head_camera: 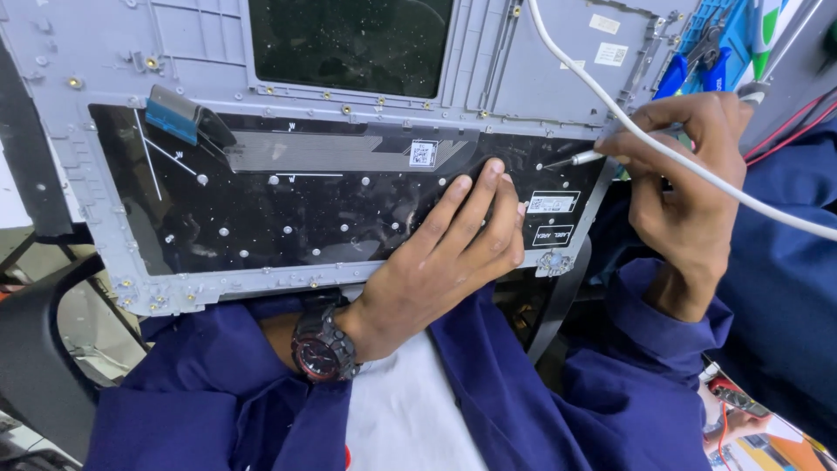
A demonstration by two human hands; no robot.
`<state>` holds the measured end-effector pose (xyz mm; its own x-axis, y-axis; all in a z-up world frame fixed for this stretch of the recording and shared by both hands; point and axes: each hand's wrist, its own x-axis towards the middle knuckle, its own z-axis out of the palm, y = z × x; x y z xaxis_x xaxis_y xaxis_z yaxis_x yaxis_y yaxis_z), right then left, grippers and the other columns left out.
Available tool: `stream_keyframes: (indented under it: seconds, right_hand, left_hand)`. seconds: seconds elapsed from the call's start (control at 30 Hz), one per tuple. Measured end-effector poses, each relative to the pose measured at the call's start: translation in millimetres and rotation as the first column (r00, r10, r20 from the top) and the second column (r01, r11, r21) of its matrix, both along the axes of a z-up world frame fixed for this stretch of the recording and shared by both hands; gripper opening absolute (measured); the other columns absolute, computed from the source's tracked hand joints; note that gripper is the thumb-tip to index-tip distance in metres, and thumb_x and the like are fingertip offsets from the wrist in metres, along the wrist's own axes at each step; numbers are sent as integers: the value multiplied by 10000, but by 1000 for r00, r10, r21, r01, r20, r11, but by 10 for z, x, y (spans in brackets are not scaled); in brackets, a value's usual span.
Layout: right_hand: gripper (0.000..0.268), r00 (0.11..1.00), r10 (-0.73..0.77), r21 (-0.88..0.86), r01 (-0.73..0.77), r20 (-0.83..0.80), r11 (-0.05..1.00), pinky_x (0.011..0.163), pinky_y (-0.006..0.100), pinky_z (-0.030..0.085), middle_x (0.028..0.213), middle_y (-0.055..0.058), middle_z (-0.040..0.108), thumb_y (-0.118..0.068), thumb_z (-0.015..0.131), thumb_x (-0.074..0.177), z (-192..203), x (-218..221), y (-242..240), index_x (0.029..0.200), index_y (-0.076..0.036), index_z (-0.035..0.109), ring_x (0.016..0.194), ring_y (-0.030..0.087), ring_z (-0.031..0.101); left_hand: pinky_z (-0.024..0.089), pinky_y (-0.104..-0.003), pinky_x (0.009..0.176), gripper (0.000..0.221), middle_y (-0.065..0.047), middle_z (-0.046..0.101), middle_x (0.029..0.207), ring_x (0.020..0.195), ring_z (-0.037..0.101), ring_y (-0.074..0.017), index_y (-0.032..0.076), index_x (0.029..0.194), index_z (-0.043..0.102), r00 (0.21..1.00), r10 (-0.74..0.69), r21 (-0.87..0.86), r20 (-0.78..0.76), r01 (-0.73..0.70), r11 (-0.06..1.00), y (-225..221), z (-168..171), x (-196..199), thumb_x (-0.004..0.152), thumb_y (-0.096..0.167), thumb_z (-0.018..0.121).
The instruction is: Cleaning the internal keyboard tray of a laptop and then reassembling the keyboard assembly.
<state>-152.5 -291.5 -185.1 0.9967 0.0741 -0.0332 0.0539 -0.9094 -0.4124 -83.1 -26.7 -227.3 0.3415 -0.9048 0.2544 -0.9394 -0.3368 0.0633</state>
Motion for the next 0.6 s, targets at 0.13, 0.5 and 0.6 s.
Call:
stream_keyframes:
  seconds: [0.13,0.5,0.6]
  right_hand:
    - [300,1000,-11,20,11,-25,1000,947,512,314,1082,196,587,243,570,1043,-12,44,42,1090,23,769,999,374,508]
    - [324,997,50,144,-41,-60,989,952,510,308,1026,159,612,195,565,994,-28,79,-60,1043,-24,800,932,330,493]
    - [275,994,-63,327,88,-88,941,904,479,412,896,190,578,225,495,943,148,52,87,940,69,722,894,346,570]
  left_hand:
    - [349,-398,1252,211,-95,537,1467,1417,473,-280,131,1369,471,1000,-21,77,9,20,997,7,13,-27,1164,183,464]
    - [440,-366,1202,146,-92,611,1330,1348,557,-284,111,1261,563,999,12,-51,-42,-14,999,-24,-40,-60,1161,190,491]
    - [421,-365,1213,300,-77,620,1338,1359,546,-275,86,1276,599,998,36,-51,-43,-38,998,-26,-34,-71,1190,286,392]
